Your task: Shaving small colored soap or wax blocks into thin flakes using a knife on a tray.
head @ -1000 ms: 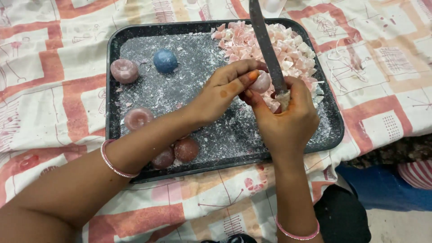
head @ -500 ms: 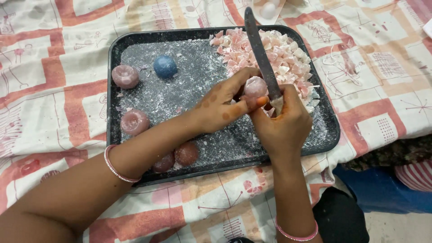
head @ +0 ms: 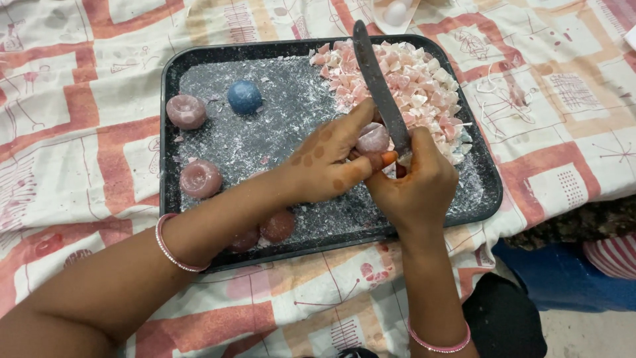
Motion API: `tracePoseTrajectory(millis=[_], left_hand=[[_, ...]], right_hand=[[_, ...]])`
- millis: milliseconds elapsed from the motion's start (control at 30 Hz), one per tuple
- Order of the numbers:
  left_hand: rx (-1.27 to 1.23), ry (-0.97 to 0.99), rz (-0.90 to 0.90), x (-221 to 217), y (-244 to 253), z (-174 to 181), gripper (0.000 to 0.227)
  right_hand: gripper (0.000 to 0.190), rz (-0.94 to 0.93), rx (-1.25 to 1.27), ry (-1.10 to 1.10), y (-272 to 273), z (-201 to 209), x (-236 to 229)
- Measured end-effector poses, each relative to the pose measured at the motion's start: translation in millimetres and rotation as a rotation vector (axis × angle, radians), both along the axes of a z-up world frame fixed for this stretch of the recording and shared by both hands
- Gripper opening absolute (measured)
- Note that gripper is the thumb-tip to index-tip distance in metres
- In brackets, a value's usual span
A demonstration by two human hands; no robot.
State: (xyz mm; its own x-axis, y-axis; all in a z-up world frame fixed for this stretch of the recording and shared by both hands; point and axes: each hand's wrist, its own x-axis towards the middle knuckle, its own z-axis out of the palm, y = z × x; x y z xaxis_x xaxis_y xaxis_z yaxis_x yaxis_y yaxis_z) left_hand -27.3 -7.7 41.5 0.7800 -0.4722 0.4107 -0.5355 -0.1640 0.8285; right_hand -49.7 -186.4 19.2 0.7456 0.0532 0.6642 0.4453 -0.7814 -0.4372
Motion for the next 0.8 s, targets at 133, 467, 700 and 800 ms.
tracePoseTrajectory(millis=[133, 467, 700, 800], left_hand=[[0.087, -0.176, 0.058, 2, -5, -11, 0.068], [0.106, -0.163, 0.024, -1, -2, 0, 0.074], [0.174, 0.060, 0.019, 2, -1, 5, 0.070], [0.032, -0.311, 0.128, 11, -5, -14, 0.060]], right_hand=[[0.033, 0.009, 0.011, -0.046, 4, 7, -3], [0.037, -0.034, -0.109, -0.128, 0, 4, -3], [0.034, -0.023, -0.131, -0.067, 0, 5, -4], [0.041, 0.022, -0.099, 0.025, 4, 9, -3]])
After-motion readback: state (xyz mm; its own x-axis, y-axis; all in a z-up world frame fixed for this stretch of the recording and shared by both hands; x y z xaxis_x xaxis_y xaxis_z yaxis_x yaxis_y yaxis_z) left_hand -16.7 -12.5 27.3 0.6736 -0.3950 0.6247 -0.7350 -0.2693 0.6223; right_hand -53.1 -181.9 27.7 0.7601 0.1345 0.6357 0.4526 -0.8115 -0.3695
